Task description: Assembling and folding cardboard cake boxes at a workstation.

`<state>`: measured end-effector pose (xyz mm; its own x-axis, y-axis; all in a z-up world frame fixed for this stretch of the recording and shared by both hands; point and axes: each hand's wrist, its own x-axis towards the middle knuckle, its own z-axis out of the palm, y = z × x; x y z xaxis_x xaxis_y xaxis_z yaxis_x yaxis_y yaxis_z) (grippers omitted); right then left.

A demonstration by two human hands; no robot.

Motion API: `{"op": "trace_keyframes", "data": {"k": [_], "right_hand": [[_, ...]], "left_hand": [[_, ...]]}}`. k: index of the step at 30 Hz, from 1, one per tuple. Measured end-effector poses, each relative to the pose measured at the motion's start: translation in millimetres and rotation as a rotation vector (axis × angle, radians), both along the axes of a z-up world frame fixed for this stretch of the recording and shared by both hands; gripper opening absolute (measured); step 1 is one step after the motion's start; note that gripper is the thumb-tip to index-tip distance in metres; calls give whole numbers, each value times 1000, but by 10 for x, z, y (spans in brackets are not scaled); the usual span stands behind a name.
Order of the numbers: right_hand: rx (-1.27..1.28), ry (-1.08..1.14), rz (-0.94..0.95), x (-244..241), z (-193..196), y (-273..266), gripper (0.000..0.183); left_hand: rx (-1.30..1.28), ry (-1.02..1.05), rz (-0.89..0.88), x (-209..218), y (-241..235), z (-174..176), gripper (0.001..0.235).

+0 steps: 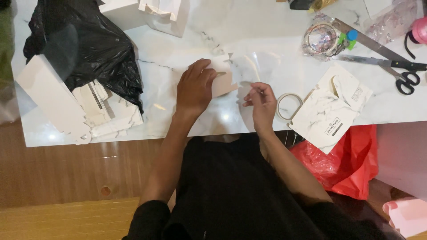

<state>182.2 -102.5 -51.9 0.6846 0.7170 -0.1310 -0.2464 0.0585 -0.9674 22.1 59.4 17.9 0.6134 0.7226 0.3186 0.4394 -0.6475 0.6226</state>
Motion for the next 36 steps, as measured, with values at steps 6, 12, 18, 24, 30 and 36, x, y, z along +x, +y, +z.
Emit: {"op": "trace_keyframes", "data": {"k": [6,12,18,24,30,36], "right_hand": [[-187,-164,-174,503,-168,-102,39],[-369,-726,-133,934,-165,4,62],[-733,-1008,-40,1000,-201,213,93],[-420,-207,-88,1160,-460,262,61],[-84,282,-239,714,91,360,55],[-9,63,-92,204,317,400,20]], "left_hand": [[77,-12,-8,-91,-86,-101,6],[111,-38,-15,-104,-180,-170,7],[128,-46,-5,-100,-178,-240,6],[131,-61,-4,-85,-146,-294,4],[148,-68,1,-71,-149,-303,6],[153,-102,37,-47,-212,-241,9]]}}
